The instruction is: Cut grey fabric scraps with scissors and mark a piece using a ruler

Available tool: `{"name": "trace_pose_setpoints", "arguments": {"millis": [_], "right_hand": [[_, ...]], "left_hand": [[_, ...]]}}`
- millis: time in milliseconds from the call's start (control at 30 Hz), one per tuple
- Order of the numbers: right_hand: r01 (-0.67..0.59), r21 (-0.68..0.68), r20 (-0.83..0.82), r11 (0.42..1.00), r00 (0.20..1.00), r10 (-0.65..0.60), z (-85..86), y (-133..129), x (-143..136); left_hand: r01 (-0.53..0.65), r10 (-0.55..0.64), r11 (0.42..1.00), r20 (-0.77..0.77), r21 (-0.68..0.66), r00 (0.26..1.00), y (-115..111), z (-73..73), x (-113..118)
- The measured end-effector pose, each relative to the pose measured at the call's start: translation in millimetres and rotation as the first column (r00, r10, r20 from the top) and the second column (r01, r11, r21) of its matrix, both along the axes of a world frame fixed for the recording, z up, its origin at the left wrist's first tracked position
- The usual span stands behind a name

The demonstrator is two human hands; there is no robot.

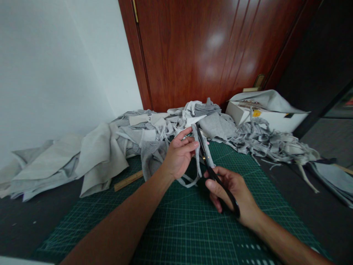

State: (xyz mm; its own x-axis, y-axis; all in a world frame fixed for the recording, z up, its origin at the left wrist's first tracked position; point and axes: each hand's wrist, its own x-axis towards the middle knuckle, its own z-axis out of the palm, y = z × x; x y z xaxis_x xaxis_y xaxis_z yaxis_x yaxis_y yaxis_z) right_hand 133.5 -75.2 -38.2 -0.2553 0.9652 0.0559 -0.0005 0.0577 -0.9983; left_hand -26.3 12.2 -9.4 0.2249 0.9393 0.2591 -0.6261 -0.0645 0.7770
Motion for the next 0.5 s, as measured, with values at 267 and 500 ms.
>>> {"name": "trace_pose_setpoints", "arguments": {"millis": [267, 500], "right_hand": [[0.022, -0.002, -0.001, 1.000, 1.000, -0.022, -0.5, -0.1, -0.4], [0.028, -0.003, 0.004, 1.000, 1.000, -0.028, -2.6, -2.1, -2.7]], "left_hand": [[0.011, -0.011, 1.000, -0.022, -0.022, 1.000, 1.4, -1.3, -0.8], [0.031, -0.031, 0.999, -0.021, -0.007, 0.999, -0.3, 0.9, -0.6]]}}
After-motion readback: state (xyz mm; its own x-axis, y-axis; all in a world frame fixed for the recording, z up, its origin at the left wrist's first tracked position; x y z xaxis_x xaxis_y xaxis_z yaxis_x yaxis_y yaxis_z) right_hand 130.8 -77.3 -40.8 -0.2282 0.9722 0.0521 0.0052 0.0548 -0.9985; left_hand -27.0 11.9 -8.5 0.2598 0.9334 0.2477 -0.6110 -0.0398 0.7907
